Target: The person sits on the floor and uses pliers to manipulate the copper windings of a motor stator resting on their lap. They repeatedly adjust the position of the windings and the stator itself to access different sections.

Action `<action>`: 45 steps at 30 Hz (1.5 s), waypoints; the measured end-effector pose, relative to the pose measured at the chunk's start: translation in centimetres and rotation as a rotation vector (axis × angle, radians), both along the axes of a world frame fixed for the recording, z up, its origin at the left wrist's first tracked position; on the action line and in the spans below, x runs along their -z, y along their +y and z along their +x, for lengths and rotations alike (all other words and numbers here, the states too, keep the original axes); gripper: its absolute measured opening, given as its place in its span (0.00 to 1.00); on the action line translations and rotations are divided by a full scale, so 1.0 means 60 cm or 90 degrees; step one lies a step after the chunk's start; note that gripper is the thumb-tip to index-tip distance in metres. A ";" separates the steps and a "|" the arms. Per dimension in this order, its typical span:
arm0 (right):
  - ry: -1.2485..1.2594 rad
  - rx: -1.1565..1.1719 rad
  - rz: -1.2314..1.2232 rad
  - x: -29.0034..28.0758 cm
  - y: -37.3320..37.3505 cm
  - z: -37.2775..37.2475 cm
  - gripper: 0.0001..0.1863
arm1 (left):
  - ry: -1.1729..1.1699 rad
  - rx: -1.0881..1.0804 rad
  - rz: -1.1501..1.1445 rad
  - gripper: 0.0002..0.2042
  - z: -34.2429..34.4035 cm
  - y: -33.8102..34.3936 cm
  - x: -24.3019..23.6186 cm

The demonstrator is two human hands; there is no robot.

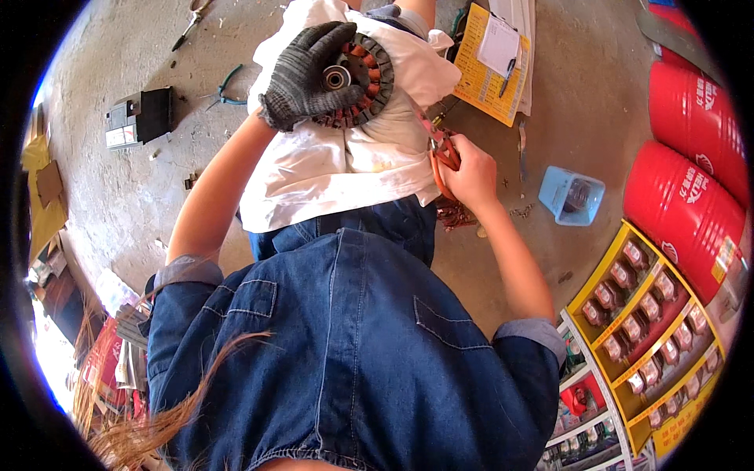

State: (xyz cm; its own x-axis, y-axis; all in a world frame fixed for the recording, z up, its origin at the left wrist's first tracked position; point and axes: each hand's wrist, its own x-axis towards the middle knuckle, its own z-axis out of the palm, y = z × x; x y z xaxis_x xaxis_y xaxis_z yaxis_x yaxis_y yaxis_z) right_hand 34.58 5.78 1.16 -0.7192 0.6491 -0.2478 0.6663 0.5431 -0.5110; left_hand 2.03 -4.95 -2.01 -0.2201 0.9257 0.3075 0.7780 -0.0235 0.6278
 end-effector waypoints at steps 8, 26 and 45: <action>-0.057 -0.012 -0.234 -0.096 -0.016 -0.005 0.20 | -0.066 0.013 -0.003 0.40 -0.007 -0.012 0.003; -0.073 -0.046 -0.298 -0.083 -0.008 -0.040 0.21 | -0.077 -0.037 0.043 0.38 -0.004 -0.016 0.021; -0.080 -0.212 -0.072 -0.042 -0.006 -0.044 0.23 | 0.011 -0.029 0.058 0.34 0.002 -0.010 0.027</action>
State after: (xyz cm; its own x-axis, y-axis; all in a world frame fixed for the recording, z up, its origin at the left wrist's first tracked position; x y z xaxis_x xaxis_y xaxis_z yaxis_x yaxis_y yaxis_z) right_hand 31.94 5.43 3.68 -0.8455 0.3485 -0.4046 0.5244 0.6847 -0.5061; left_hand 2.13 -5.57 -3.64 -0.2554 0.8831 0.3936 0.7903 -0.0438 0.6111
